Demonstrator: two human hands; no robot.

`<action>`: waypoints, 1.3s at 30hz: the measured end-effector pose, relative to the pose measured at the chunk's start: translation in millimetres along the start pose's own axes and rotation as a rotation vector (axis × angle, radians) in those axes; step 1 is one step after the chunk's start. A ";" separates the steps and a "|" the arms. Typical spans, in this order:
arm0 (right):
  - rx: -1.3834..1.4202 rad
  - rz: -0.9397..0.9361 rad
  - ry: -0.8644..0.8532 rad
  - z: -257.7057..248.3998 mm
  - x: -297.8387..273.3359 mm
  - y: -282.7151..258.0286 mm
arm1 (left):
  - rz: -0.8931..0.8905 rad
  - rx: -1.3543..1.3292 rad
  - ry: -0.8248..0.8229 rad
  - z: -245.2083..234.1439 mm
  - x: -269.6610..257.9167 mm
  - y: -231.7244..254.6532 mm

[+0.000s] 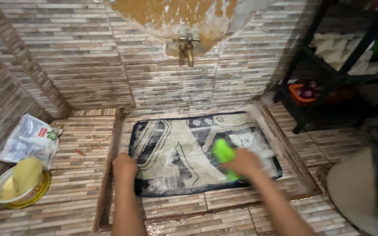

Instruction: The person turns on a wall-mounted tap to wet a patterned mat placed on a tiled floor. They pour a powdered substance from a packet onto the mat and scrub it with a green brush. The person continues to scrub the mat thoroughly with the brush and water.

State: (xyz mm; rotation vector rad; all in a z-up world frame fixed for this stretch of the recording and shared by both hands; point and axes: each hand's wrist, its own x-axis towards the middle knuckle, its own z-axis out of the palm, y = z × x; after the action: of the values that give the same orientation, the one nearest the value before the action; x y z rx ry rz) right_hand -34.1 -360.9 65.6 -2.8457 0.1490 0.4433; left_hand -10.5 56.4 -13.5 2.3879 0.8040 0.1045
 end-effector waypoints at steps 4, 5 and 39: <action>0.084 -0.441 -0.030 49.1 -46.4 -124.1 | 0.016 -0.004 0.012 4.3 3.4 -4.3; 0.043 -0.592 0.030 56.1 -57.6 -147.9 | 0.020 -0.004 0.011 4.4 4.0 -5.3; -0.093 -0.820 -0.208 9.0 -69.4 -106.0 | 0.064 -0.039 0.049 -0.2 -4.2 -1.3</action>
State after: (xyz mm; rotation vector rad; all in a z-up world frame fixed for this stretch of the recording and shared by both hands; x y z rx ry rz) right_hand -87.6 -252.3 103.9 -2.6078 -1.0482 0.5460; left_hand -14.7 54.9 -13.7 2.3829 0.7413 0.2033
